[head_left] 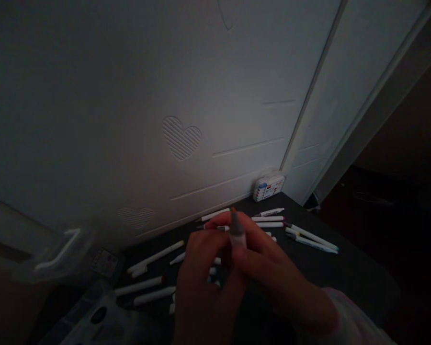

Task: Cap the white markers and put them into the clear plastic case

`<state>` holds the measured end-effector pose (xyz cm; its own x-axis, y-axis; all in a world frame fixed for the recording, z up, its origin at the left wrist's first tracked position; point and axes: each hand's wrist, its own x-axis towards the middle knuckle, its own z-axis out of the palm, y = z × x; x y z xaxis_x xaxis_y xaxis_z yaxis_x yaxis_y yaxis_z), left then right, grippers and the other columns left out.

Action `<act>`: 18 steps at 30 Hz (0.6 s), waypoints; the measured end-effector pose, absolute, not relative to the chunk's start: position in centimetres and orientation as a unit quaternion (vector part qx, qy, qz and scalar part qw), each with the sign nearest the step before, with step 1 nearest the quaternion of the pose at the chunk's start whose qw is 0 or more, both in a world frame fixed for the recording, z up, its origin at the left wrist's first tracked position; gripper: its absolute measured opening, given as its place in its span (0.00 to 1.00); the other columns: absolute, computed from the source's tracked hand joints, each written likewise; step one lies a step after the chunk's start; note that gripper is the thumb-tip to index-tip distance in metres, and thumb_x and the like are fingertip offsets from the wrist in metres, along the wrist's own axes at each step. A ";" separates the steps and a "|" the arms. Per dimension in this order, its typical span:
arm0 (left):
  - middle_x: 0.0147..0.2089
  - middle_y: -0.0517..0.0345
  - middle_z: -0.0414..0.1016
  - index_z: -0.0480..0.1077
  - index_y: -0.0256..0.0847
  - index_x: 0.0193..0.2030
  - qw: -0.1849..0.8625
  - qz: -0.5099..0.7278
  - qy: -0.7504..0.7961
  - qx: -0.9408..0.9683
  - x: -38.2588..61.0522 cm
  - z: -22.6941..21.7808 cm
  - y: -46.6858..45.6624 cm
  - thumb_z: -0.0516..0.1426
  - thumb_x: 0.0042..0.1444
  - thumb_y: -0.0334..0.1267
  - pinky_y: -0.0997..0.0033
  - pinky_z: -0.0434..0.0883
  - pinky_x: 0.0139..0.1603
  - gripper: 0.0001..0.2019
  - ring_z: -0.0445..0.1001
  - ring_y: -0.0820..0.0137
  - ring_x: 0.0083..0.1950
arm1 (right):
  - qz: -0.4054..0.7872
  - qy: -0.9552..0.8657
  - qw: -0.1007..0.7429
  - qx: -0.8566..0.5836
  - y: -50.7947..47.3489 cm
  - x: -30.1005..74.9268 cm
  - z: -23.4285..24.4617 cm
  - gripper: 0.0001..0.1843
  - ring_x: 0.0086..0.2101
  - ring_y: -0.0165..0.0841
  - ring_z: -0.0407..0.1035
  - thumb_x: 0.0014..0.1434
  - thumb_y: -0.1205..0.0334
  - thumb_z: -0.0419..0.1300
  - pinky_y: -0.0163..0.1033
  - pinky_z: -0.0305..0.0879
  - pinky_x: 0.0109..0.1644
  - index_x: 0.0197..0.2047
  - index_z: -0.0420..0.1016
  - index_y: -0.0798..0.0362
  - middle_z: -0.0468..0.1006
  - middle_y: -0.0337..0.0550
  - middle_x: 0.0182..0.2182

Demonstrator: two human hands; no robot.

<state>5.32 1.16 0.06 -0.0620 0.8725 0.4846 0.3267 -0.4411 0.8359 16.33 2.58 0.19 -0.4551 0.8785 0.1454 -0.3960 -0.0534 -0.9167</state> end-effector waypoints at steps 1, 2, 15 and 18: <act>0.28 0.61 0.72 0.72 0.44 0.32 0.296 0.588 0.469 0.589 5.1 0.1 1.2 0.58 0.47 0.37 0.73 0.68 0.28 0.04 0.70 0.71 0.29 | 0.677 -0.520 0.462 -0.242 2.7 16.4 0.1 0.19 0.31 0.25 0.63 0.54 0.53 0.56 0.31 0.60 0.34 0.49 0.64 0.46 0.68 0.38 0.40; 0.26 0.62 0.72 0.72 0.43 0.31 0.334 0.618 0.468 0.536 4.9 0.1 1.4 0.58 0.48 0.39 0.75 0.67 0.26 0.05 0.70 0.72 0.28 | 0.666 -0.533 0.461 -0.246 2.9 16.4 -0.1 0.19 0.29 0.23 0.63 0.56 0.52 0.54 0.30 0.60 0.33 0.50 0.64 0.45 0.68 0.39 0.42; 0.29 0.66 0.77 0.74 0.45 0.31 0.420 0.797 0.288 0.324 2.7 0.3 2.9 0.58 0.48 0.31 0.82 0.73 0.34 0.05 0.75 0.78 0.30 | 0.540 -0.598 0.491 -0.331 3.2 16.5 0.4 0.09 0.27 0.25 0.63 0.56 0.59 0.55 0.29 0.60 0.29 0.41 0.71 0.49 0.70 0.36 0.25; 0.30 0.64 0.78 0.74 0.43 0.33 0.435 0.792 0.286 0.319 3.1 0.3 2.6 0.58 0.48 0.31 0.80 0.74 0.36 0.06 0.75 0.77 0.31 | 0.526 -0.590 0.509 -0.341 3.4 16.7 0.4 0.09 0.25 0.26 0.65 0.55 0.59 0.57 0.28 0.61 0.26 0.40 0.72 0.49 0.72 0.36 0.24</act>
<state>3.11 2.55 0.26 -0.4167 0.8720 0.2569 -0.5072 -0.4576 0.7303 16.66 3.40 0.38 -0.2491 0.9375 0.2428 -0.1338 0.2150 -0.9674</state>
